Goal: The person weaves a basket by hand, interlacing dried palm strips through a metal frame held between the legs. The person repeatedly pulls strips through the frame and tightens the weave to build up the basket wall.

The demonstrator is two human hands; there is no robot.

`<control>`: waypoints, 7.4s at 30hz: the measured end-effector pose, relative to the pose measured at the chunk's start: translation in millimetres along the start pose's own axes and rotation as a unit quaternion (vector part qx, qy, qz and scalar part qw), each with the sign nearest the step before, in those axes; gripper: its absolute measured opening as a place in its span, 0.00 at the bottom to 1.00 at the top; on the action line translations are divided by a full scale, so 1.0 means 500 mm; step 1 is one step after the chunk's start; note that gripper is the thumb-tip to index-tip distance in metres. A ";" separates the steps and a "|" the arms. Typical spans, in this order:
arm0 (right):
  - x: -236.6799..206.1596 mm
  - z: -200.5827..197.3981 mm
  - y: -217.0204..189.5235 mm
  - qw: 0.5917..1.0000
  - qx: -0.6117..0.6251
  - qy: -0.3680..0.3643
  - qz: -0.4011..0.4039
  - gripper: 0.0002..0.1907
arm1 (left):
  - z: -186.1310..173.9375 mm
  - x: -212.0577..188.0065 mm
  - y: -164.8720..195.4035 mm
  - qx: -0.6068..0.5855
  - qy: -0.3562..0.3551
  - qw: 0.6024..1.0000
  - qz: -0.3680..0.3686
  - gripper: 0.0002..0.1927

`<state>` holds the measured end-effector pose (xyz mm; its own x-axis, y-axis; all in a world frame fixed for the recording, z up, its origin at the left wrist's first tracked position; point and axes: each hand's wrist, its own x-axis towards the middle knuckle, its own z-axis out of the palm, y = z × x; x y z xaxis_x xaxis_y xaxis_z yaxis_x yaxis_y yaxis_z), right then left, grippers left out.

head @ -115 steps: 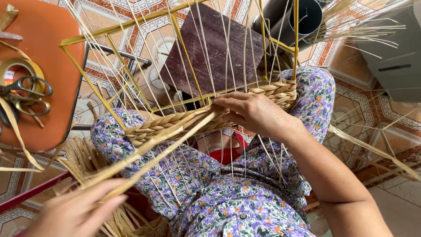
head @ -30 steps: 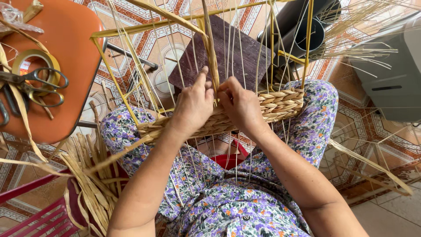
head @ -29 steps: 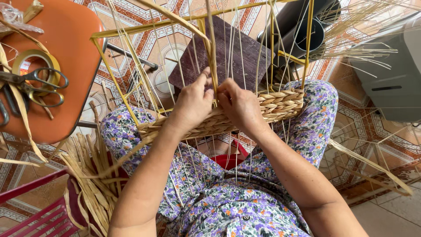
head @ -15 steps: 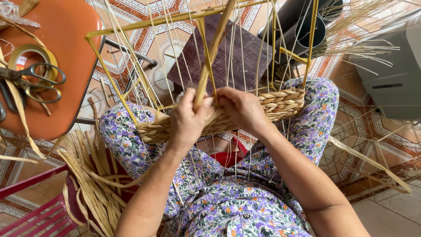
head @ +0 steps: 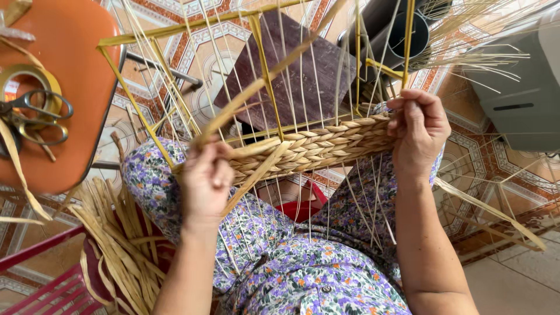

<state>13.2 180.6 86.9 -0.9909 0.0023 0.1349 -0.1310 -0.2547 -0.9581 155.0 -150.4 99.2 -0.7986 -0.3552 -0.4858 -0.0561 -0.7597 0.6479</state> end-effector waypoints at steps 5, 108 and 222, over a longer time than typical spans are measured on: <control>0.001 -0.016 0.004 1.000 -0.005 0.010 0.023 0.06 | -0.029 -0.037 -0.008 -0.013 -0.156 0.988 0.001 0.06; -0.033 0.360 -0.050 0.770 -0.399 -0.471 -0.161 0.15 | 0.019 0.046 0.090 0.757 -0.242 0.482 0.368 0.07; -0.055 0.384 0.007 0.798 -0.361 -0.461 -0.142 0.16 | -0.007 0.020 0.126 0.772 -0.195 0.544 0.265 0.14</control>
<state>46.1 -6.2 128.2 -0.5169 -0.8364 0.1824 -0.6599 0.2536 -0.7072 145.8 -203.8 133.2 -0.9973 0.0697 -0.0238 0.0484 0.8634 0.5022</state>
